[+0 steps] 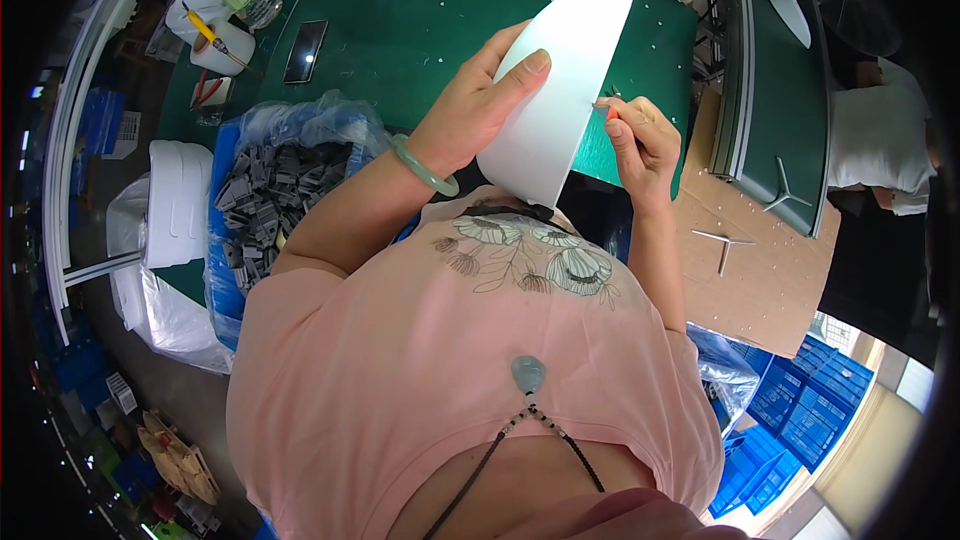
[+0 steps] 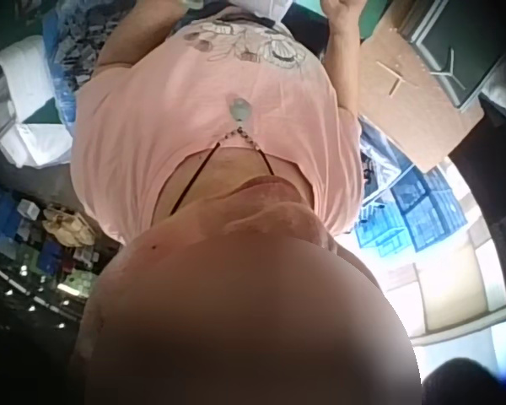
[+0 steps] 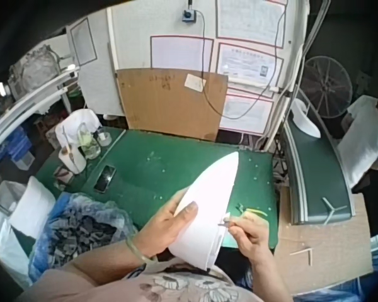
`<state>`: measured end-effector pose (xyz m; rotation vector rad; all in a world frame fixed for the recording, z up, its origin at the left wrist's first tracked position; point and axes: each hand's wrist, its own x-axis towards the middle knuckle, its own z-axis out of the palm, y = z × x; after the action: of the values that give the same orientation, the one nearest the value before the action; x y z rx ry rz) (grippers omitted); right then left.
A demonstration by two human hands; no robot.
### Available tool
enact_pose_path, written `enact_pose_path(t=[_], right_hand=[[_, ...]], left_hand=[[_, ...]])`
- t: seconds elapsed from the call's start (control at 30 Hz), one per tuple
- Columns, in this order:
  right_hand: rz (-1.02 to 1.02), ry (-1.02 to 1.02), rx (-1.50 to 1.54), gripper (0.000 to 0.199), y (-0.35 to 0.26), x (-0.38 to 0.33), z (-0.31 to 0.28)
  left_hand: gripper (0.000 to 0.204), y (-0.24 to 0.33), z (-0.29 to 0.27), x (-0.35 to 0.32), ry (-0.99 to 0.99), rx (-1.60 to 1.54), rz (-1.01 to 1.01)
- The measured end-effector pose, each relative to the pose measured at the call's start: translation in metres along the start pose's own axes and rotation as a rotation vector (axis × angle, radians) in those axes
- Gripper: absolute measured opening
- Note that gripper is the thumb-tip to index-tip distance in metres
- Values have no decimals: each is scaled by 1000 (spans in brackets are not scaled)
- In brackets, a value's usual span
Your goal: Inspect, trim flash from plastic parts with nippers, and clean with an air nozzle.
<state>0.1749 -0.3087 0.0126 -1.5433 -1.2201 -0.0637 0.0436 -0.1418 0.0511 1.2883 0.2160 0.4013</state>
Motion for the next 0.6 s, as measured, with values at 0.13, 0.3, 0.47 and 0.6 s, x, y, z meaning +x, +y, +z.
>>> enact_pose_path(t=[0.13,0.3,0.47,0.6], right_hand=[[23,13,24,16,1,3,-1],[13,31,33,21,8,10,-8],[17,6,18,23,12,21,-18],[24,62,61,25,27,30,-24]], left_hand=[[51,2,2,-3,-31,34,-5],[55,4,8,-8,-21,77,32],[55,9,10,-12,-36,105,28],[56,11,15,-17,-58,150,70]])
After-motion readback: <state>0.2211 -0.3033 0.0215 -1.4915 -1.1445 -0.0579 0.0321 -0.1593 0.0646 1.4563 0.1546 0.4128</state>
